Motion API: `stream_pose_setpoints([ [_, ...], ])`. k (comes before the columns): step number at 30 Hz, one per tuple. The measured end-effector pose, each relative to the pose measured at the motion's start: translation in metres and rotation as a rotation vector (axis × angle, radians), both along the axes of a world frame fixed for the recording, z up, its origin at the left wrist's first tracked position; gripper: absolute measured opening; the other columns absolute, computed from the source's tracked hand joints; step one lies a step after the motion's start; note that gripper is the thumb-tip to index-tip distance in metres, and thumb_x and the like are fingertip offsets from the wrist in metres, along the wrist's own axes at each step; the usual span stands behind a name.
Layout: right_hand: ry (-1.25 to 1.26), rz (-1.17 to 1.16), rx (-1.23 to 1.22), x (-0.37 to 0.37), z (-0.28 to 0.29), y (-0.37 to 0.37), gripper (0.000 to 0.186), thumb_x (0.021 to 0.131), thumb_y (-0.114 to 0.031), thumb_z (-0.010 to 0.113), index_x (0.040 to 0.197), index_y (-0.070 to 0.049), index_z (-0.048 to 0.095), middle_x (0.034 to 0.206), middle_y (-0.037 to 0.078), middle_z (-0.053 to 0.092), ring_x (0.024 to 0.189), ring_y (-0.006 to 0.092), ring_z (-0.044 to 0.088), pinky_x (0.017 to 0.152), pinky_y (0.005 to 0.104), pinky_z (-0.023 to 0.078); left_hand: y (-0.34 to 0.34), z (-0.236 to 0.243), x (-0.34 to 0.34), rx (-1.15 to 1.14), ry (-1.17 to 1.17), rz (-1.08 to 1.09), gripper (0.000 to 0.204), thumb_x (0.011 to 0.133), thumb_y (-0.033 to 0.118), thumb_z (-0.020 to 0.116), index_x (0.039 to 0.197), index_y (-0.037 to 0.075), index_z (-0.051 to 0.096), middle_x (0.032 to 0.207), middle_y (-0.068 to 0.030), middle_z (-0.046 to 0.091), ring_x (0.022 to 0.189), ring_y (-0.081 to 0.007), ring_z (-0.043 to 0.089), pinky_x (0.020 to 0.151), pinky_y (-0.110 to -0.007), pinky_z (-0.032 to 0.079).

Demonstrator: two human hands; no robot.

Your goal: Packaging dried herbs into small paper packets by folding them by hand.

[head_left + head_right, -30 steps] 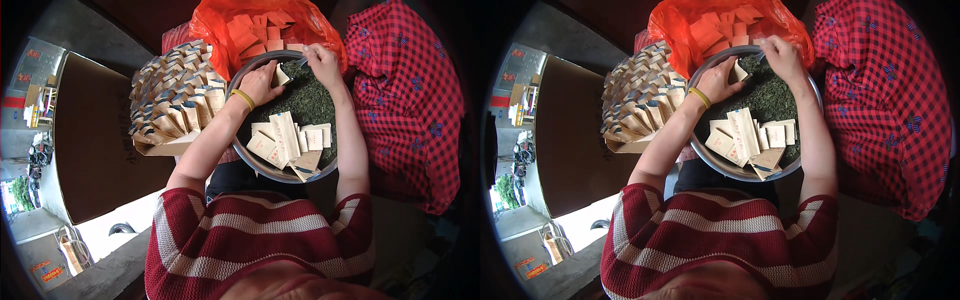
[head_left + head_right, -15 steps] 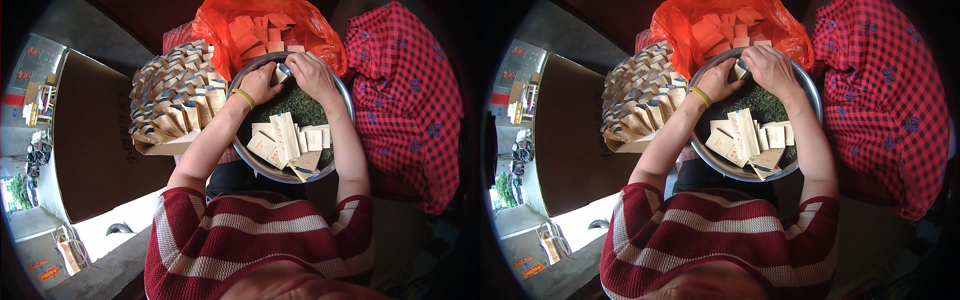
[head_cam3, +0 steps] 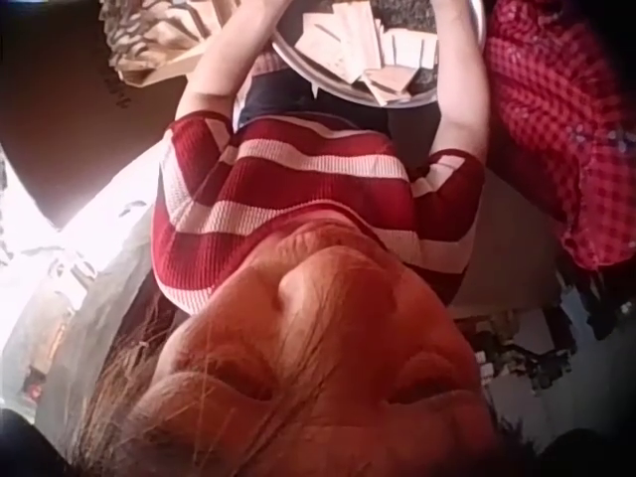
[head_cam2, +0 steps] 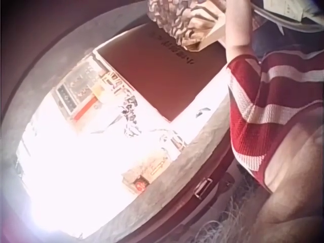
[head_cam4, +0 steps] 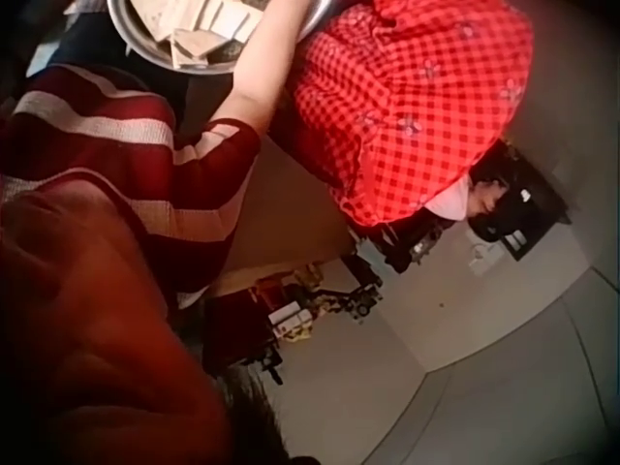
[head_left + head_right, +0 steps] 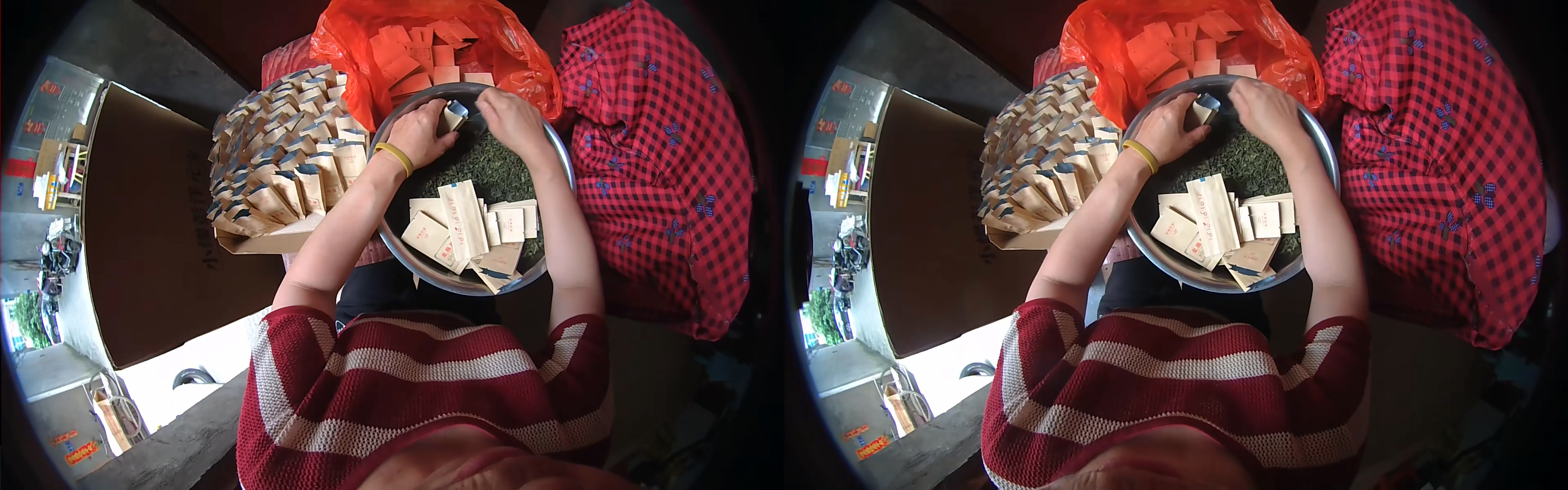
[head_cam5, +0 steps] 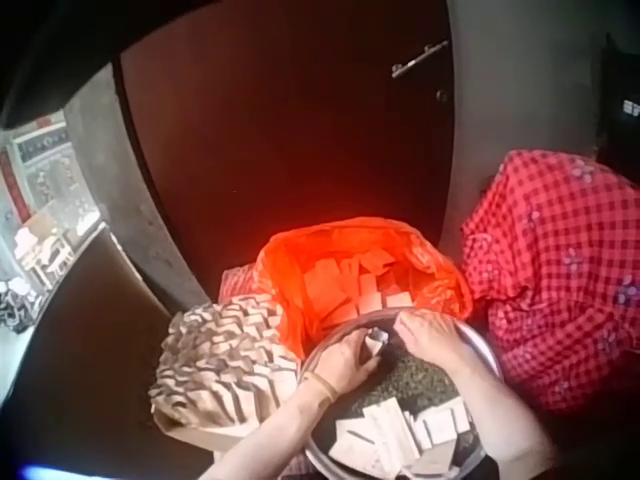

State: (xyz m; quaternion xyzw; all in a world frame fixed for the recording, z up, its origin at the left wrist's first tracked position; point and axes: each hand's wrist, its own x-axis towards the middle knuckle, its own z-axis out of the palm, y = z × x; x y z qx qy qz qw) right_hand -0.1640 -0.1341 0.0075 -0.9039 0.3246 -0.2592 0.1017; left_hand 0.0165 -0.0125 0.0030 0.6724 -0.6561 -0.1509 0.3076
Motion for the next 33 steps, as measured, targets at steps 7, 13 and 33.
stream_pose_setpoints([
  [7,0.033,0.102,0.373,0.005,-0.023,-0.008,0.020,0.094,-0.020,0.053,0.095,-0.002,0.062,0.076,0.011,0.066,0.073,0.0199,0.065,0.068,0.0347,0.050,0.002,0.001,-0.002,-0.032,-0.018,-0.002,0.060,0.079,0.028,0.074,0.127,-0.003,0.054,0.113,-0.0245,0.064,0.105,-0.0379,0.062,0.093,-0.042,0.048],
  [13,-0.313,-0.031,0.448,-0.011,0.004,-0.028,0.024,0.096,-0.025,0.058,0.096,-0.002,0.064,0.076,0.005,0.065,0.073,0.0135,0.062,0.069,0.0288,0.048,0.003,0.000,0.000,0.019,-0.014,-0.014,0.063,0.079,0.029,0.074,0.129,-0.001,0.052,0.114,-0.0244,0.063,0.106,-0.0383,0.061,0.093,-0.042,0.048],
  [33,0.029,0.080,0.091,0.001,-0.008,-0.003,0.018,0.091,-0.024,0.058,0.096,-0.007,0.061,0.086,0.020,0.066,0.082,0.0405,0.064,0.070,0.0480,0.050,-0.010,-0.001,0.002,-0.043,0.060,0.012,0.059,0.079,0.029,0.075,0.125,-0.002,0.053,0.104,-0.0255,0.066,0.098,-0.0392,0.064,0.085,-0.043,0.051],
])
